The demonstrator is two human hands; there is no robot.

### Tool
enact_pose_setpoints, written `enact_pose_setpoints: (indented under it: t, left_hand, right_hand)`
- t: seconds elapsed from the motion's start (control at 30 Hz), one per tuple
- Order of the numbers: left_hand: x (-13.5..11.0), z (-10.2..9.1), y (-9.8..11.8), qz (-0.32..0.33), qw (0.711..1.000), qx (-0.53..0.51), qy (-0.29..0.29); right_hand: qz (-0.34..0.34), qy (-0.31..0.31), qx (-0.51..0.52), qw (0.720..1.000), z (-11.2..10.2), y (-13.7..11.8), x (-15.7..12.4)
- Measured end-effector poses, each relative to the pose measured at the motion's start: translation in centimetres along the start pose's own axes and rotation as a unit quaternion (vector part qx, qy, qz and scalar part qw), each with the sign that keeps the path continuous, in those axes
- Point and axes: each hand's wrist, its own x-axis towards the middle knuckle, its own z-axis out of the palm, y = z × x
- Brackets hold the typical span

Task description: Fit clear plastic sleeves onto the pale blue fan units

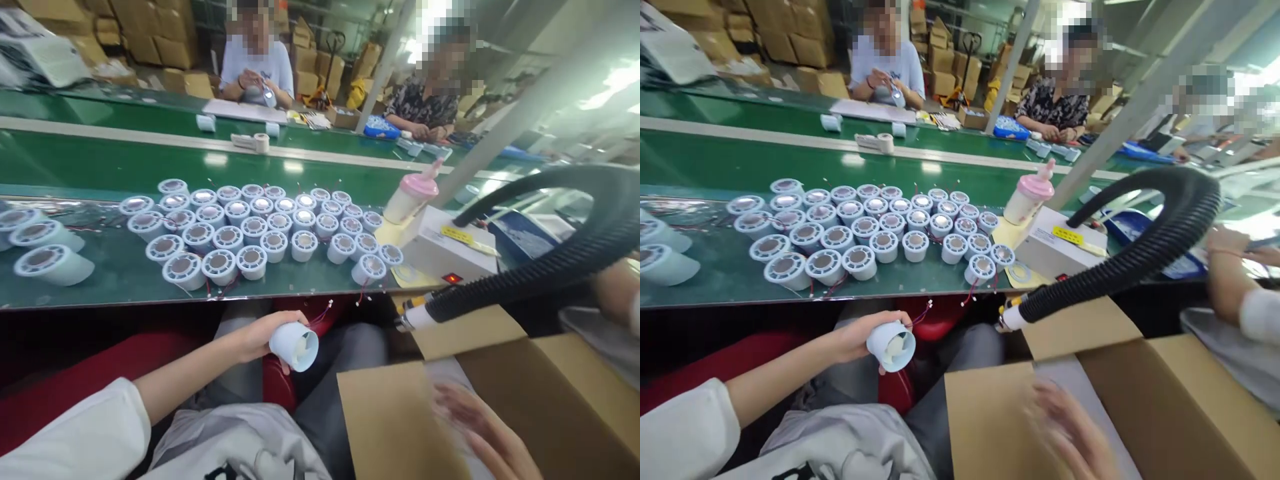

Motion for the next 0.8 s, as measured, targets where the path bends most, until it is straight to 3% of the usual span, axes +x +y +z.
enact_pose_setpoints:
  t: [0.07, 0.13, 0.2, 0.27, 0.37, 0.47, 0.63, 0.8]
  left_hand:
    - [0.2, 0.6, 0.7, 0.003, 0.997, 0.076, -0.027]
    - [0.1, 1.3, 1.2, 0.005, 0.984, 0.171, -0.056]
    - [-0.2, 1.9, 1.7, 0.034, 0.956, 0.284, -0.068]
    - [-0.8, 2.4, 2.0, 0.111, 0.908, 0.4, -0.057]
    - [-1.4, 2.6, 2.0, 0.232, 0.831, 0.505, -0.018]
    - [-1.2, 2.1, 1.3, 0.29, 0.809, 0.511, 0.023]
    - [-0.4, 1.1, -0.2, 0.37, 0.773, 0.515, 0.008]
    - [-0.5, 1.0, -0.4, 0.401, 0.766, 0.502, -0.002]
  right_hand:
    - [-0.122, -0.016, -0.092, 0.988, 2.6, -5.0, 1.5]
    - [-0.22, 0.007, -0.188, 0.957, 5.6, -9.0, 3.9]
    - [-0.217, 0.042, -0.269, 0.937, 8.0, -11.2, 6.1]
    - [-0.192, 0.043, -0.31, 0.93, 9.2, -11.7, 7.4]
    - [-0.16, -0.037, -0.223, 0.961, 9.3, -11.3, 7.9]
    - [-0.097, -0.116, -0.04, 0.988, 8.5, -11.1, 7.9]
    - [-0.04, -0.083, 0.066, 0.994, 7.9, -11.4, 7.7]
    - [-0.024, -0.057, 0.14, 0.988, 7.9, -11.3, 7.2]
